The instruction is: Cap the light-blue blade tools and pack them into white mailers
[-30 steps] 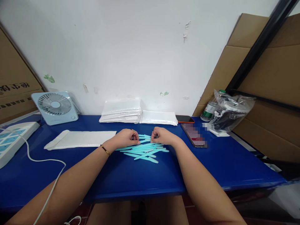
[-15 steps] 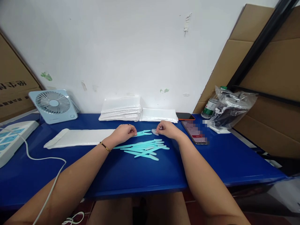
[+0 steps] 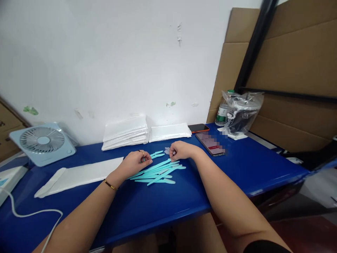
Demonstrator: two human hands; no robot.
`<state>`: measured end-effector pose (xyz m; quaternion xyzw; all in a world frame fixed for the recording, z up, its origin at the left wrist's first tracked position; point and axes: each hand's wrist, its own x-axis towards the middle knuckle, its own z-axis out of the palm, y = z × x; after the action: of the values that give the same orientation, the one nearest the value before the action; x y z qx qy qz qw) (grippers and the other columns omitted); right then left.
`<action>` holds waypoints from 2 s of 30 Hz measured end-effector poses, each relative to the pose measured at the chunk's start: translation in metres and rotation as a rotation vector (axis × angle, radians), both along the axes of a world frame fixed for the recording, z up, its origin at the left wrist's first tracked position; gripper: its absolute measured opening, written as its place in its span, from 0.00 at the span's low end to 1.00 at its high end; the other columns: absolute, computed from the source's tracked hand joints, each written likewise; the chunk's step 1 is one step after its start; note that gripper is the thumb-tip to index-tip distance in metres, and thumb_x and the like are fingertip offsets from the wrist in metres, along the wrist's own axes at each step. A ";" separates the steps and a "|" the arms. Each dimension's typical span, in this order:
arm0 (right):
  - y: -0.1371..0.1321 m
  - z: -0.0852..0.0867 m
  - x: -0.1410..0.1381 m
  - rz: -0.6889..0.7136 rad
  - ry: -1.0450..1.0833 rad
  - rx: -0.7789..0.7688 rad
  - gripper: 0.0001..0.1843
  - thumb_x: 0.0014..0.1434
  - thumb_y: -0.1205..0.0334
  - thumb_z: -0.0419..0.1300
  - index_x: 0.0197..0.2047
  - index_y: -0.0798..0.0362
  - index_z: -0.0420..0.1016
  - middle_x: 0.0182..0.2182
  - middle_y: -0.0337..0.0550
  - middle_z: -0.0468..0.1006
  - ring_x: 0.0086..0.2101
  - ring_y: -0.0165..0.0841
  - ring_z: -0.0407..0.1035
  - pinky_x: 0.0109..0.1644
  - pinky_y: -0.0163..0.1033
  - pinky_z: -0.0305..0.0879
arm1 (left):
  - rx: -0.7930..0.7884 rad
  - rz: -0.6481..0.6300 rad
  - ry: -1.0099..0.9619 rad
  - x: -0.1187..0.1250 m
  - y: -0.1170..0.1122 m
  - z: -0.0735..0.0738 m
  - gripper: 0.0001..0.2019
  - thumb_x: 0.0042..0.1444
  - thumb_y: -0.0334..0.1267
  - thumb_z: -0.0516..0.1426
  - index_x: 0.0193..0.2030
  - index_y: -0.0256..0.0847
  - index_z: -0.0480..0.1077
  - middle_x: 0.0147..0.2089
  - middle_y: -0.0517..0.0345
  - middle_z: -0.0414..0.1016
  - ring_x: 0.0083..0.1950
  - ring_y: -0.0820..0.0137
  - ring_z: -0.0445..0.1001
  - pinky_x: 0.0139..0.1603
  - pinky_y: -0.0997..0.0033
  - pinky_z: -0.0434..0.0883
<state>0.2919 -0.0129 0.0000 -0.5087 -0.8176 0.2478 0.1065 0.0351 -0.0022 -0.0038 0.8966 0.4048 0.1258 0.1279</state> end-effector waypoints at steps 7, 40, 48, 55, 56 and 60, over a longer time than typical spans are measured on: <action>0.002 -0.003 -0.006 0.030 0.078 0.054 0.08 0.47 0.59 0.63 0.30 0.53 0.79 0.26 0.40 0.77 0.28 0.31 0.66 0.30 0.33 0.57 | 0.001 -0.021 0.044 0.002 0.001 -0.003 0.10 0.56 0.44 0.52 0.34 0.44 0.72 0.32 0.60 0.75 0.34 0.70 0.71 0.32 0.72 0.61; 0.005 -0.010 -0.007 -0.077 0.343 -0.059 0.16 0.48 0.52 0.62 0.35 0.56 0.78 0.25 0.41 0.77 0.23 0.29 0.67 0.28 0.33 0.62 | -0.050 0.040 -0.023 0.005 0.006 -0.012 0.07 0.56 0.40 0.53 0.34 0.42 0.70 0.28 0.61 0.73 0.31 0.71 0.71 0.30 0.74 0.60; 0.002 0.002 0.009 -0.114 0.085 0.138 0.15 0.48 0.51 0.62 0.34 0.52 0.79 0.31 0.43 0.75 0.32 0.33 0.67 0.35 0.35 0.61 | 0.008 0.036 -0.055 0.002 0.003 -0.009 0.09 0.53 0.43 0.56 0.37 0.43 0.72 0.37 0.60 0.75 0.38 0.69 0.72 0.35 0.74 0.64; -0.009 0.006 -0.003 0.071 -0.076 -0.039 0.10 0.47 0.57 0.63 0.30 0.54 0.77 0.31 0.43 0.73 0.29 0.32 0.65 0.32 0.35 0.60 | -0.020 -0.120 -0.030 0.003 -0.005 -0.010 0.10 0.53 0.47 0.56 0.33 0.43 0.73 0.34 0.61 0.76 0.36 0.70 0.72 0.33 0.75 0.63; -0.009 0.006 -0.004 0.075 -0.061 -0.036 0.10 0.47 0.57 0.62 0.30 0.54 0.76 0.31 0.42 0.72 0.29 0.32 0.65 0.32 0.35 0.60 | -0.021 -0.120 -0.017 0.004 -0.005 -0.011 0.10 0.54 0.46 0.56 0.33 0.43 0.73 0.33 0.62 0.76 0.36 0.71 0.72 0.33 0.75 0.63; -0.007 0.006 -0.004 0.035 0.055 0.021 0.12 0.50 0.53 0.61 0.32 0.54 0.75 0.33 0.43 0.72 0.31 0.32 0.65 0.34 0.35 0.61 | 0.036 -0.064 0.033 0.004 -0.003 -0.005 0.09 0.57 0.41 0.53 0.31 0.43 0.73 0.32 0.61 0.77 0.34 0.71 0.72 0.34 0.73 0.61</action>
<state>0.2877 -0.0200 0.0062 -0.4863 -0.8256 0.2551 0.1300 0.0394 -0.0050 -0.0093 0.9132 0.3757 0.1141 0.1088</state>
